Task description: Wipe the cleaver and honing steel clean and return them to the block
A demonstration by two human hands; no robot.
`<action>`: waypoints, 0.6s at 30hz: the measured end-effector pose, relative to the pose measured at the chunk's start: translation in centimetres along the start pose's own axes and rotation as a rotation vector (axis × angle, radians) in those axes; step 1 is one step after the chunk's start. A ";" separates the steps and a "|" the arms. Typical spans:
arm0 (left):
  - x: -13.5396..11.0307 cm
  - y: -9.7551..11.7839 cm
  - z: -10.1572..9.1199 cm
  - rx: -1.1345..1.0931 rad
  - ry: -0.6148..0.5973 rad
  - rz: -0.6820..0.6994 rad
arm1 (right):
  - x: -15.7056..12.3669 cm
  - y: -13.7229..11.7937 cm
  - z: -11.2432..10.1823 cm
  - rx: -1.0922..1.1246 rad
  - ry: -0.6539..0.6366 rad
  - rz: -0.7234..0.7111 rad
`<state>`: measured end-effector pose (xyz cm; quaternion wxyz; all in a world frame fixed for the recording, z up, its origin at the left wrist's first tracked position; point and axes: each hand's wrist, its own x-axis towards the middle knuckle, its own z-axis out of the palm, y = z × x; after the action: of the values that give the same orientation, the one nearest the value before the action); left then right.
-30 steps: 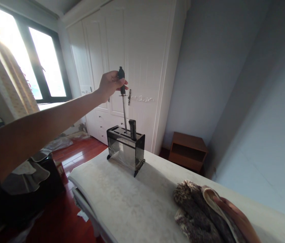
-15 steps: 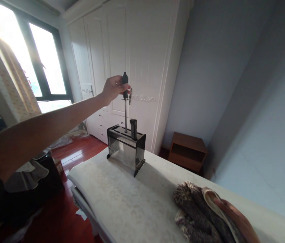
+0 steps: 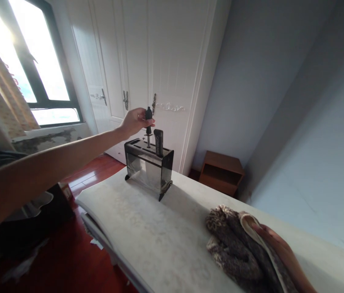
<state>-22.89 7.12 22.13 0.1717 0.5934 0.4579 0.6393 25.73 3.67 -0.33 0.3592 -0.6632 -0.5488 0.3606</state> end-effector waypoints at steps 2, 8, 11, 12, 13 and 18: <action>-0.5 -0.9 0.0 0.012 0.019 -0.032 | 0.0 0.1 -0.2 0.067 -0.049 0.062; -1.8 -2.7 0.1 0.044 0.006 -0.089 | -0.2 -0.2 -0.6 0.101 -0.081 0.076; -2.2 -3.1 0.0 0.079 0.009 -0.075 | -0.4 -0.3 -0.5 0.103 -0.072 0.096; -2.3 -3.1 0.0 0.089 0.010 -0.070 | -0.5 -0.3 -0.5 0.135 -0.075 0.111; -2.3 -3.1 0.0 0.100 0.011 -0.066 | -0.6 -0.4 -0.4 0.174 -0.084 0.121; -2.4 -3.1 -0.1 0.149 0.043 -0.074 | -1.1 -0.6 -0.2 0.254 -0.109 0.106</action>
<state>-23.39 6.91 18.21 0.1405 0.5734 0.5293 0.6094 25.49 2.62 0.35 0.3904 -0.6198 -0.4816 0.4811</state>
